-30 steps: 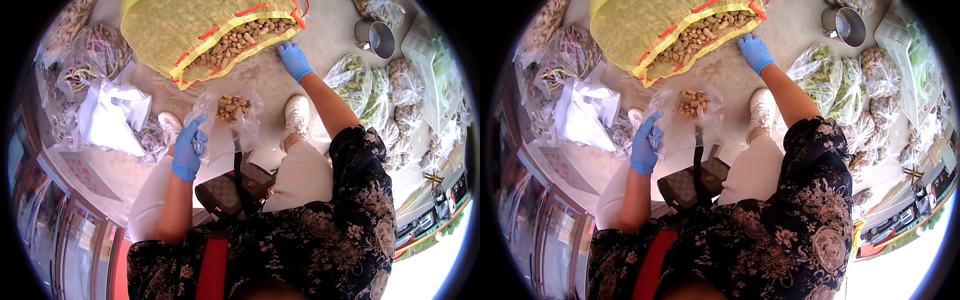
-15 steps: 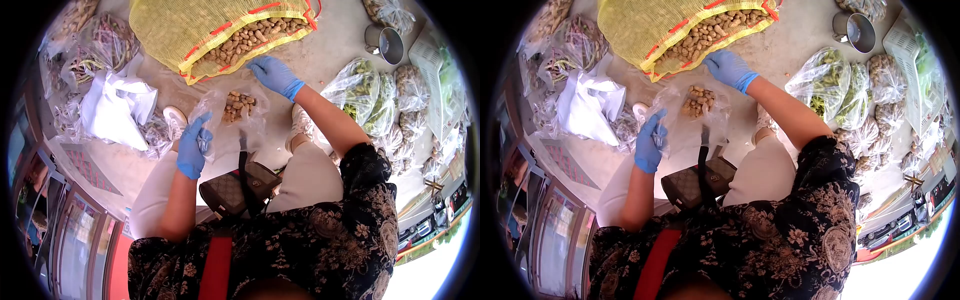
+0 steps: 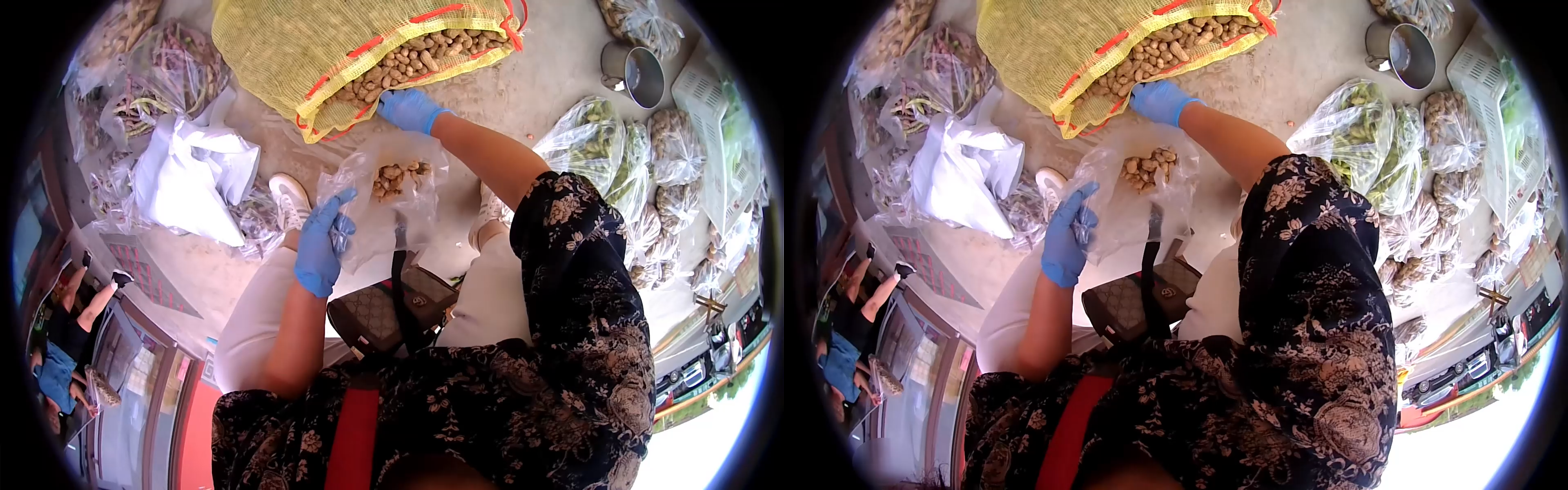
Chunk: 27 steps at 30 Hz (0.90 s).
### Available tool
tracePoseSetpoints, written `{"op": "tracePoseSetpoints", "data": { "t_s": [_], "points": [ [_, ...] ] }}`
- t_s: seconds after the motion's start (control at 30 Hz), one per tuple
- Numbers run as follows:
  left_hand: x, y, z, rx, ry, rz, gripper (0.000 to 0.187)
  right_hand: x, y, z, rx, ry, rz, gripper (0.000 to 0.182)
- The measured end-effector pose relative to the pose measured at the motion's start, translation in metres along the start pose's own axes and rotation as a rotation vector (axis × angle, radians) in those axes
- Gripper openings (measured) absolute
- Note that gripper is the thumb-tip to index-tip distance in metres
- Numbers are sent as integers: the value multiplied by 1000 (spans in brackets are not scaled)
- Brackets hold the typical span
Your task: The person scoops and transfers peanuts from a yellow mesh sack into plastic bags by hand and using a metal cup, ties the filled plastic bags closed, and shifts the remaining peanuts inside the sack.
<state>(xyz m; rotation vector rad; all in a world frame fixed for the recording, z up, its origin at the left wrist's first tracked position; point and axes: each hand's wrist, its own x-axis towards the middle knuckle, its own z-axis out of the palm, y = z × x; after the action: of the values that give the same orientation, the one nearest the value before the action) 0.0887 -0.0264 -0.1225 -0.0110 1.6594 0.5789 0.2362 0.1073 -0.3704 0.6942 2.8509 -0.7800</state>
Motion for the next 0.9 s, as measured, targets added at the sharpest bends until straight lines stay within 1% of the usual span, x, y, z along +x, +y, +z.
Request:
{"op": "tracePoseSetpoints", "data": {
  "t_s": [0.1,0.17,0.23,0.27,0.33,0.5,0.53,0.6,0.63,0.7,0.73,0.8,0.9],
  "points": [
    [0,4,2,-8,9,-2,31,11,-15,-6,90,-110,136,27],
    [0,5,4,-20,-3,-9,31,12,-16,-3,180,2,20,26],
    [2,1,3,-42,-37,-16,31,10,-14,18,369,14,-56,27],
    [2,1,5,-37,-54,-27,31,8,-14,35,514,-31,-77,27],
    [2,-1,9,-27,-88,-50,31,4,-12,43,604,-98,-120,28],
    [-5,-15,4,-25,-115,-75,31,-24,-37,11,331,-224,-258,27],
    [-5,-18,1,-40,-128,-74,30,-27,-41,4,323,-218,-272,28],
    [-8,-19,2,29,-196,-167,32,-31,-48,-2,306,-206,-301,29],
    [-11,-19,3,63,-230,-214,33,-26,-49,-3,233,-118,-250,32],
    [-12,-17,5,60,-260,-239,32,-14,-48,2,86,58,-148,40],
    [-13,-17,7,58,-275,-252,31,-7,-42,4,137,100,-123,46],
    [-13,-15,8,74,-243,-244,31,7,-31,-14,236,184,-65,59],
    [-9,-13,5,86,-227,-206,32,20,-36,-17,435,216,0,64]
  ]
}}
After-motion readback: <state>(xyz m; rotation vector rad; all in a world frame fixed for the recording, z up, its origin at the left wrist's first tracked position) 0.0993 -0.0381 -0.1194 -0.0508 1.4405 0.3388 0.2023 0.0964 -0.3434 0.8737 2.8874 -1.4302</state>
